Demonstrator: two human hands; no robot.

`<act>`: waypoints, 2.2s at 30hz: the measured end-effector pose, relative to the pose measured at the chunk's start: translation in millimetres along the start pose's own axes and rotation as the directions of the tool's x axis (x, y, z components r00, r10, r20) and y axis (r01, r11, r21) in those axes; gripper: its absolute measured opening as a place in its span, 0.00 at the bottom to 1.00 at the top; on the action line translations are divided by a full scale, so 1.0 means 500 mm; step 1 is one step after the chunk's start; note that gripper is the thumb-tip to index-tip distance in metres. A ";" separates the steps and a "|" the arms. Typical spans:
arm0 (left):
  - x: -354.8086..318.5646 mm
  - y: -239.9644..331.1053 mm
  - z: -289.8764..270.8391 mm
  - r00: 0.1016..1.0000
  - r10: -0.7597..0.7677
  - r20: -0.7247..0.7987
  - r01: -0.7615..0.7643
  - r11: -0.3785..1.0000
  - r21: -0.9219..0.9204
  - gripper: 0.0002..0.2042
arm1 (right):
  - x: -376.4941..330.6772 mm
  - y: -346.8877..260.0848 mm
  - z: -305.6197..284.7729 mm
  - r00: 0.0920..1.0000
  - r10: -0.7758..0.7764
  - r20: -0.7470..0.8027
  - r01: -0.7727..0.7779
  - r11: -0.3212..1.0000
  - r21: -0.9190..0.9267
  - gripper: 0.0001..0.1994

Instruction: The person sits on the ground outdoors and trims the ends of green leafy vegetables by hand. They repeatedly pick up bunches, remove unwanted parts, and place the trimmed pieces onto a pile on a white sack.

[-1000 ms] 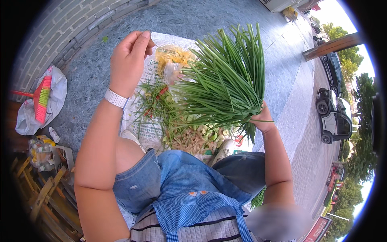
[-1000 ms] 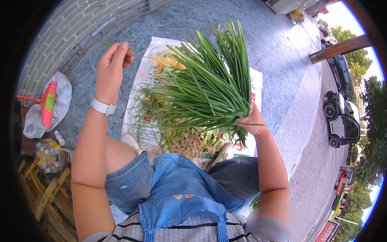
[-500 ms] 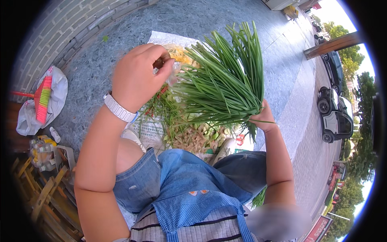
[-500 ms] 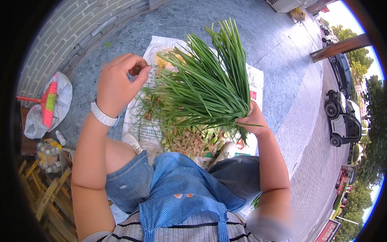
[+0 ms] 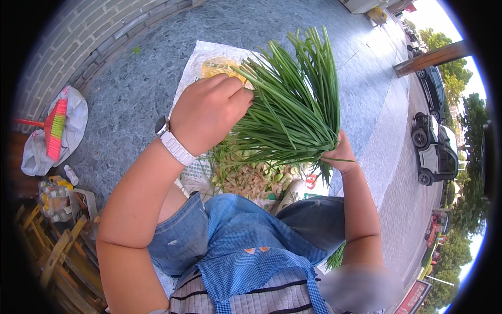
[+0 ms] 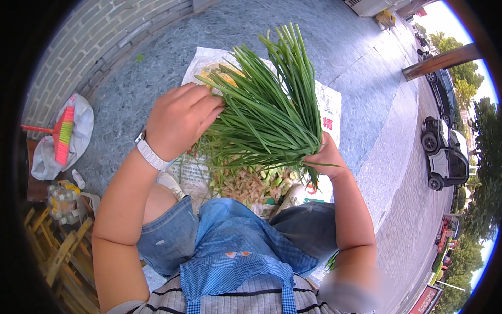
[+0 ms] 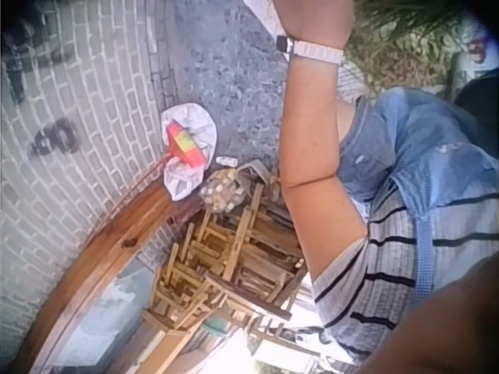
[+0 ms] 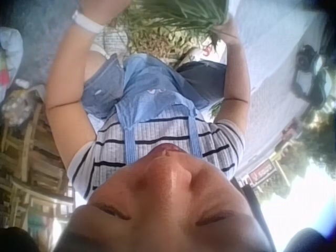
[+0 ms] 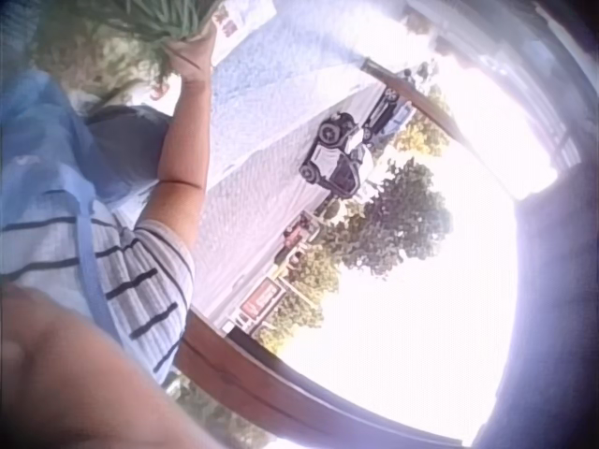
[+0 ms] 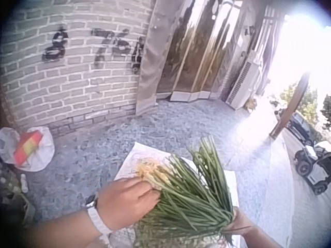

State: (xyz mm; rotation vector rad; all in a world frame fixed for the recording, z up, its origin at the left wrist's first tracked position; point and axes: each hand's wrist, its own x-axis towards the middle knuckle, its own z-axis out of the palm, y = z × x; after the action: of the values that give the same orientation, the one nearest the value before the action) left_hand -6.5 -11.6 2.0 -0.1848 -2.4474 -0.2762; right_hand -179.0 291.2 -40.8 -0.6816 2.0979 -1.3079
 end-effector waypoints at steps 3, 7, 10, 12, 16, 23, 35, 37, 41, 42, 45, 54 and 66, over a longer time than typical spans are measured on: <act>-0.001 0.001 0.002 1.000 -0.027 -0.009 0.027 0.999 -0.025 0.06 | 0.005 -0.010 -0.003 0.997 -0.027 0.079 0.029 0.999 -0.020 0.28; -0.004 0.000 0.003 0.997 -0.056 0.048 0.057 0.998 -0.015 0.06 | 0.005 -0.030 0.000 0.992 0.033 0.123 -0.025 0.998 -0.065 0.32; -0.006 -0.001 0.004 0.995 -0.065 0.076 0.065 0.998 0.002 0.06 | 0.005 -0.037 0.007 0.992 0.044 0.118 -0.037 0.998 -0.054 0.33; -0.006 -0.002 0.002 0.994 -0.056 0.092 0.056 0.998 0.008 0.06 | 0.005 -0.037 0.008 0.992 0.036 0.124 -0.030 0.998 -0.049 0.33; -0.010 -0.007 0.004 0.992 -0.050 0.115 0.049 0.999 0.013 0.06 | 0.005 -0.047 0.014 0.991 0.047 0.123 -0.043 0.998 -0.036 0.32; -0.011 -0.009 0.002 0.986 -0.026 0.165 0.019 0.999 0.041 0.04 | 0.007 -0.054 0.016 0.986 0.046 0.160 -0.035 0.997 -0.071 0.33; -0.012 -0.009 0.015 0.975 -0.006 0.222 -0.004 0.999 0.041 0.04 | 0.005 -0.036 0.020 0.991 -0.019 0.131 0.021 1.000 -0.009 0.24; -0.012 -0.010 0.014 0.975 -0.009 0.222 -0.001 0.999 0.044 0.04 | 0.005 -0.038 0.020 0.991 -0.019 0.134 0.021 1.000 -0.015 0.24; -0.014 -0.013 0.017 0.977 -0.013 0.213 0.004 0.999 0.043 0.05 | 0.003 -0.051 0.024 0.988 -0.044 0.150 0.045 0.999 -0.003 0.23; -0.014 -0.014 0.018 0.978 -0.013 0.210 0.004 0.999 0.043 0.05 | 0.002 -0.057 0.024 0.988 -0.030 0.151 0.033 0.999 -0.016 0.23; -0.018 -0.017 0.017 0.980 -0.008 0.200 -0.003 0.999 0.053 0.05 | -0.002 -0.072 0.029 0.989 -0.007 0.146 0.014 0.999 -0.041 0.22; -0.012 -0.015 0.017 0.972 0.004 0.234 -0.017 0.998 0.053 0.06 | -0.001 -0.065 0.026 0.988 -0.039 0.146 0.042 0.999 -0.017 0.21; -0.011 -0.026 0.019 0.952 -0.270 0.143 0.297 0.926 -0.233 0.04 | 0.002 -0.057 0.025 0.996 0.019 0.084 -0.016 0.999 -0.034 0.25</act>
State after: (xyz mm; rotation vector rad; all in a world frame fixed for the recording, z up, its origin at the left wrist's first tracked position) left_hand -10.8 -22.1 -10.6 0.0508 -2.5383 -0.7245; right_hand -167.6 271.3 -19.3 -0.7184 2.0578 -1.2160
